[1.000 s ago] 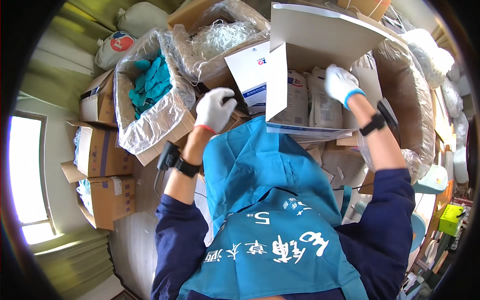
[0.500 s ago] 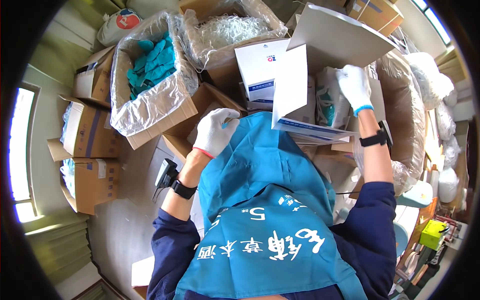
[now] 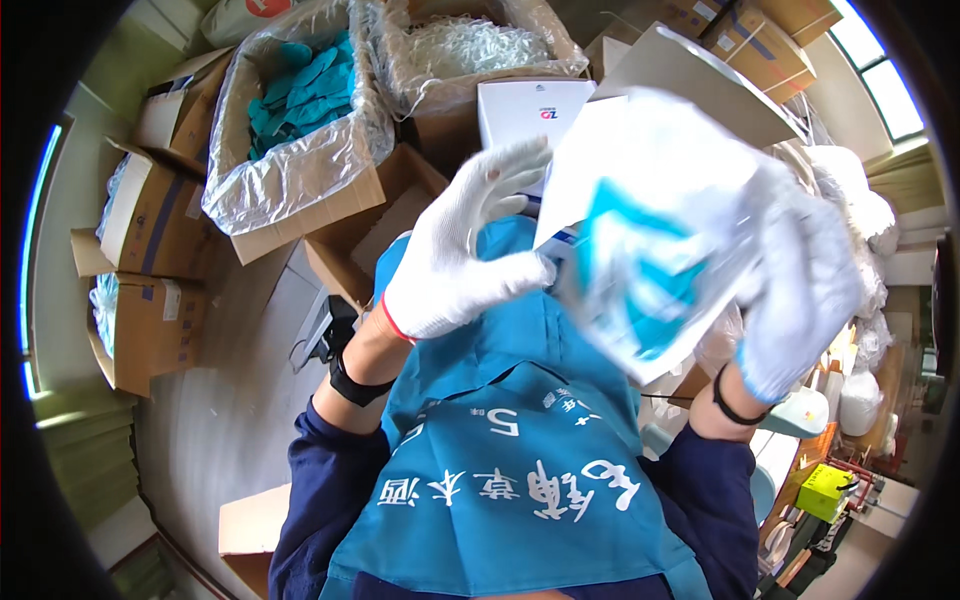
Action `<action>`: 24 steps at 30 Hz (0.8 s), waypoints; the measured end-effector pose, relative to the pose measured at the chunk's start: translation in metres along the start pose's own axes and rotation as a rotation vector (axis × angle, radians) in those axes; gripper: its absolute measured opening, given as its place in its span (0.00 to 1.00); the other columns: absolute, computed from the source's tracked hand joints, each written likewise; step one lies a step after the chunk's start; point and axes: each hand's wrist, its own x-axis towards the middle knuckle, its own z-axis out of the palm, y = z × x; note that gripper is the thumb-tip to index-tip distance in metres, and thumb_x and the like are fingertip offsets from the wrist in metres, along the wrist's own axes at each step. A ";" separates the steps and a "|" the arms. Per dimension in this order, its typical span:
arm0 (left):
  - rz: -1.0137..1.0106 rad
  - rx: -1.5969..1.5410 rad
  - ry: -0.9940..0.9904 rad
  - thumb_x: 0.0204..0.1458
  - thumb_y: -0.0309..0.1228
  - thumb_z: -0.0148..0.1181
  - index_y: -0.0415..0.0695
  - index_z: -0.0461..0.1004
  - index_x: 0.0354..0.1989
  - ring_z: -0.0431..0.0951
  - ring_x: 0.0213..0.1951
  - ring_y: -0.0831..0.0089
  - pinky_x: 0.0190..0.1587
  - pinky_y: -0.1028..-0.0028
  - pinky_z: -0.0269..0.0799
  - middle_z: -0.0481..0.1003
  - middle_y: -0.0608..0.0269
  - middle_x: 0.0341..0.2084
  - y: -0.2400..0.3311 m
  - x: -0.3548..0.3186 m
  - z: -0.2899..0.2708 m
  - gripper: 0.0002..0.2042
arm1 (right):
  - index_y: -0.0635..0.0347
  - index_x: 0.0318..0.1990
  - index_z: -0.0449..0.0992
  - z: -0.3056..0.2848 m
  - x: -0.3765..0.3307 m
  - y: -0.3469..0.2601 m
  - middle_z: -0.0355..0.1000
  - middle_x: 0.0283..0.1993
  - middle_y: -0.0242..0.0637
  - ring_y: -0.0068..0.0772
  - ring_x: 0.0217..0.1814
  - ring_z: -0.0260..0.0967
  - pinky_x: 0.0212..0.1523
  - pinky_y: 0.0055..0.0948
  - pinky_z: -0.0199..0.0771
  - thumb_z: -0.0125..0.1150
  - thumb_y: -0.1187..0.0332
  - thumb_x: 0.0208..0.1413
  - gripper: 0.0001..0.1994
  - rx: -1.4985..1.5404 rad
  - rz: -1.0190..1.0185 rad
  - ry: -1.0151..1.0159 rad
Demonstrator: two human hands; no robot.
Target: Packaged and prepared medical-style masks into plastic bags and boxes.
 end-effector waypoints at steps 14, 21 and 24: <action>-0.846 0.321 0.046 0.60 0.38 0.62 0.35 0.73 0.56 0.78 0.44 0.73 0.50 0.77 0.75 0.78 0.57 0.46 -0.176 -0.105 -0.081 0.22 | 0.66 0.47 0.76 0.101 -0.167 0.158 0.76 0.29 0.40 0.30 0.25 0.77 0.24 0.27 0.77 0.57 0.57 0.63 0.18 -0.062 1.093 -0.849; -0.834 -0.058 0.207 0.61 0.34 0.60 0.34 0.75 0.55 0.80 0.43 0.76 0.49 0.81 0.76 0.79 0.59 0.46 -0.181 -0.097 -0.060 0.18 | 0.53 0.52 0.76 0.090 -0.159 0.160 0.77 0.38 0.41 0.45 0.42 0.77 0.44 0.43 0.77 0.64 0.65 0.53 0.18 -0.880 0.395 -0.950; -0.745 -0.066 0.100 0.62 0.33 0.58 0.35 0.76 0.53 0.80 0.43 0.77 0.49 0.82 0.75 0.79 0.60 0.45 -0.187 -0.094 -0.064 0.16 | 0.48 0.53 0.76 0.092 -0.152 0.155 0.76 0.48 0.38 0.43 0.52 0.74 0.50 0.40 0.75 0.67 0.70 0.46 0.22 -0.601 -0.187 -0.762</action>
